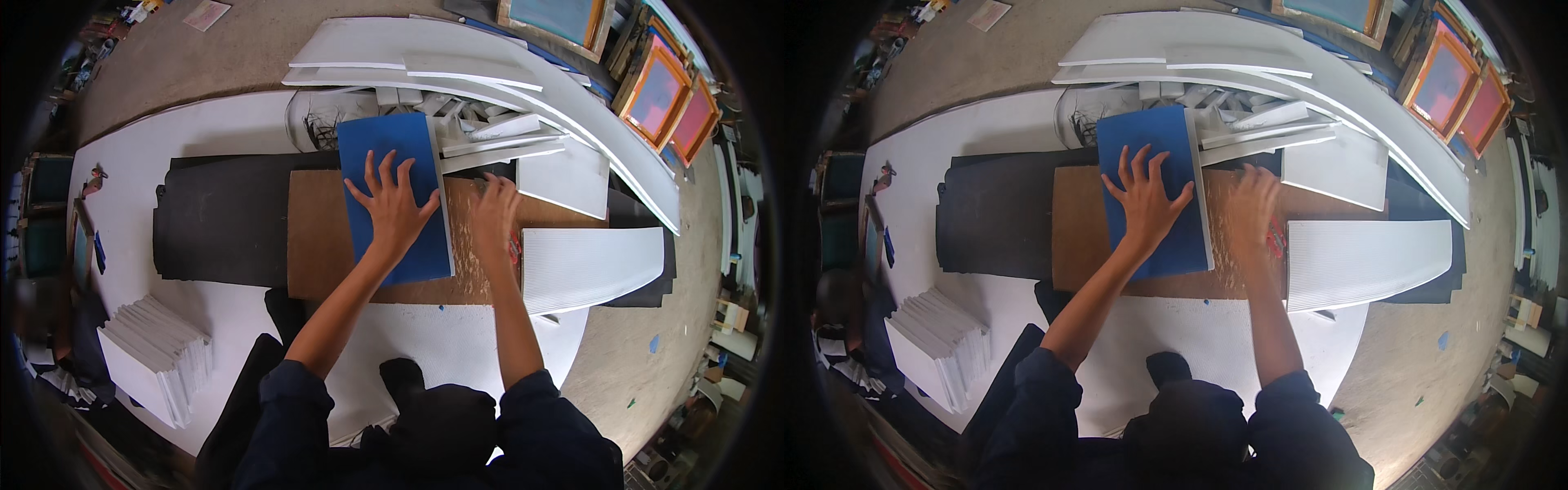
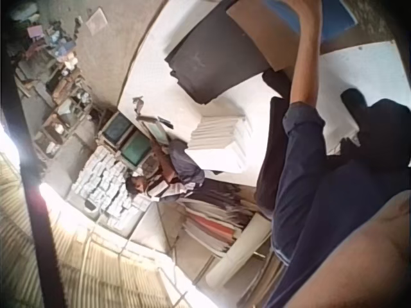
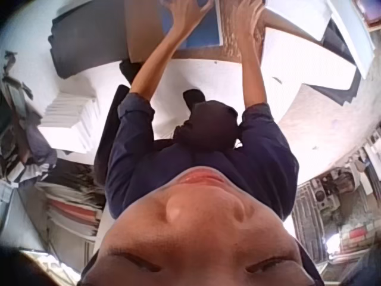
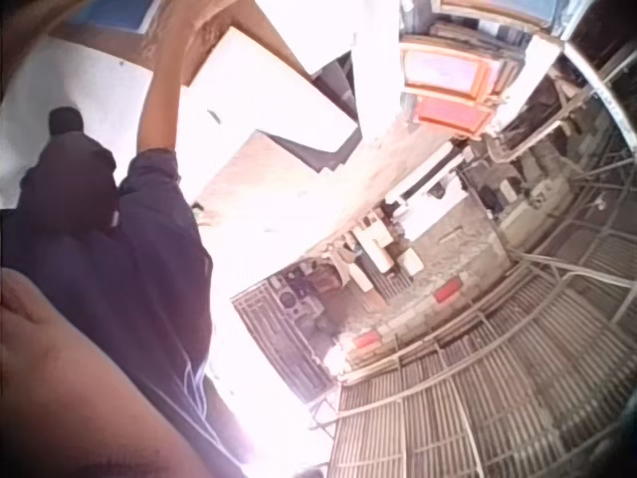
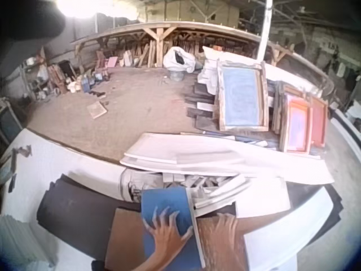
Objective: The person sits on the floor in a workshop and uses a utility knife to cut white foam sheets. They use a blue rectangular board as a guide to ensure straight cuts, repeatedly scoring and snapping the foam. The person handles multiple foam pieces, aligning them with the guide and cutting them into smaller sections.
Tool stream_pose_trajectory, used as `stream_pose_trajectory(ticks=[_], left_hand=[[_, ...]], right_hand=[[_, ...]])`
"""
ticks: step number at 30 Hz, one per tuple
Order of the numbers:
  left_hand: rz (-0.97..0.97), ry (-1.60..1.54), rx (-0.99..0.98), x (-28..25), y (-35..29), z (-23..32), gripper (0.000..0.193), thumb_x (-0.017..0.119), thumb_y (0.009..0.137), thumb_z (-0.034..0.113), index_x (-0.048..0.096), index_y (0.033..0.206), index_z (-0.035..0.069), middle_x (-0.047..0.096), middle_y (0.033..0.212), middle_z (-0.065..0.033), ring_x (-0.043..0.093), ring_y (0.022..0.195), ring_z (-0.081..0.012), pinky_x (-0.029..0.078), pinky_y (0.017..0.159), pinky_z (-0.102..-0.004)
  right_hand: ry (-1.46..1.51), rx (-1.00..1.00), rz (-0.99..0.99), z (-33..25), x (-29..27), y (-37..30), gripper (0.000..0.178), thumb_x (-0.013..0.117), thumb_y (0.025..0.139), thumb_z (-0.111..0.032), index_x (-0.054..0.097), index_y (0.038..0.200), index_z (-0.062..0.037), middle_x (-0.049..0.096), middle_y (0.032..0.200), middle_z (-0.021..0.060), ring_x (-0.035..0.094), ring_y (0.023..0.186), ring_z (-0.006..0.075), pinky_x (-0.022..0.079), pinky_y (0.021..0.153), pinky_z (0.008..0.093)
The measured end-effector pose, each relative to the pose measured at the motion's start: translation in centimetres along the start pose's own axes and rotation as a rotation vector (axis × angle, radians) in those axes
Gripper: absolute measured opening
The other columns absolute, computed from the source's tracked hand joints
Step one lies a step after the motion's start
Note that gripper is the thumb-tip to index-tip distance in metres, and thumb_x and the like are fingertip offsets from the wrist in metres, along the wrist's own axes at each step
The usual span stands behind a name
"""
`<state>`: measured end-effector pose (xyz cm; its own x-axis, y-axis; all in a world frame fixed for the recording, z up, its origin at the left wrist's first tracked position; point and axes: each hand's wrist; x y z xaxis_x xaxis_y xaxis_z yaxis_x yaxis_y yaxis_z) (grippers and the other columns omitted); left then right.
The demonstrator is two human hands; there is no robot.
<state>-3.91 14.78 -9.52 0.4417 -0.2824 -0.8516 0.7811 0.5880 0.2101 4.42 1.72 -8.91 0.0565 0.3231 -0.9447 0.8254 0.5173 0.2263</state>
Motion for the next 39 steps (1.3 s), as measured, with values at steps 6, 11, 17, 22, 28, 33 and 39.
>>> stream_pose_trajectory(ticks=[6, 11, 17, 22, 28, 33, 39], left_hand=[[-0.014, -0.001, -0.066, 0.8, 1.2, 0.6, 0.083, 0.073, 0.057, 0.05, 0.04, 0.122, 0.011, 0.027, 0.133, -0.0162, 0.002, 0.131, -0.0444, -0.004, 0.086, -0.0747], [-0.037, -0.01, -0.058, 0.8, 1.4, 0.9, 0.088, 0.073, 0.054, 0.05, 0.037, 0.125, 0.012, 0.026, 0.134, -0.0151, 0.005, 0.131, -0.0431, -0.004, 0.084, -0.076], [-0.073, -0.106, -0.07, -1.8, 1.4, 1.4, 0.078, 0.07, 0.062, 0.039, 0.034, 0.127, 0.015, 0.027, 0.134, -0.0125, 0.014, 0.13, -0.0373, 0.005, 0.087, -0.0748], [0.037, -0.257, -0.098, -5.8, 0.2, -0.8, 0.064, 0.064, 0.068, 0.03, 0.038, 0.124, 0.015, 0.029, 0.132, -0.0137, 0.018, 0.129, -0.0351, 0.011, 0.09, -0.0719], [-0.007, -0.145, -0.291, -9.0, 0.0, -4.5, 0.057, 0.06, 0.075, 0.027, 0.038, 0.124, 0.01, 0.032, 0.129, -0.0148, 0.025, 0.125, -0.0326, 0.018, 0.092, -0.0667], [0.492, -0.375, 0.135, -20.5, 6.3, -2.5, 0.04, 0.049, 0.087, 0.025, 0.041, 0.12, 0.003, 0.045, 0.115, -0.0207, 0.04, 0.112, -0.0366, 0.032, 0.091, -0.0458], [0.293, -0.38, 0.511, -31.4, 7.4, 5.0, 0.044, 0.051, 0.086, 0.039, 0.05, 0.113, 0.004, 0.06, 0.091, -0.0177, 0.056, 0.088, -0.0329, 0.042, 0.077, -0.0423]], right_hand=[[0.645, 0.242, -0.131, -4.2, 2.5, 3.7, 0.039, 0.046, 0.078, 0.005, 0.039, 0.116, -0.0002, 0.044, 0.11, 0.0219, 0.048, 0.097, 0.0383, 0.042, 0.081, 0.0425], [0.713, 0.347, -0.103, -3.8, 5.1, 4.7, 0.037, 0.05, 0.077, -0.001, 0.041, 0.114, 0.0, 0.051, 0.101, 0.0227, 0.051, 0.095, 0.0394, 0.042, 0.08, 0.0437], [0.868, 0.556, -0.247, -3.2, 4.3, 6.8, 0.031, 0.059, 0.076, -0.018, 0.055, 0.101, 0.0004, 0.06, 0.094, 0.022, 0.056, 0.093, 0.0358, 0.043, 0.08, 0.0393], [0.758, 0.374, -0.176, -8.6, -1.8, 6.5, 0.025, 0.059, 0.078, -0.019, 0.061, 0.092, 0.0014, 0.062, 0.09, 0.0199, 0.06, 0.088, 0.0332, 0.045, 0.078, 0.0384], [0.706, 0.213, 0.12, -8.1, -11.1, 4.9, 0.022, 0.058, 0.08, -0.014, 0.058, 0.097, 0.0, 0.063, 0.088, 0.0185, 0.06, 0.084, 0.0336, 0.045, 0.076, 0.0395], [0.792, 0.076, 0.241, -9.5, -20.0, 3.1, 0.021, 0.057, 0.082, -0.013, 0.058, 0.099, -0.0024, 0.064, 0.087, 0.0173, 0.062, 0.081, 0.0305, 0.046, 0.074, 0.0359], [0.993, 0.033, 0.195, -8.7, -23.7, 0.9, 0.022, 0.056, 0.084, -0.013, 0.058, 0.103, -0.0024, 0.063, 0.09, 0.0104, 0.057, 0.084, 0.0184, 0.043, 0.077, 0.0294]])
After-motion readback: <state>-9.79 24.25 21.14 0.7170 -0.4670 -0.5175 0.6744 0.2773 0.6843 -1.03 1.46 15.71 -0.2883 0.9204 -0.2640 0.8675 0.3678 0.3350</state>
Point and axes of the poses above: each hand's wrist, its own y-axis towards the middle knuckle, its own x-axis out of the palm, z = x × y
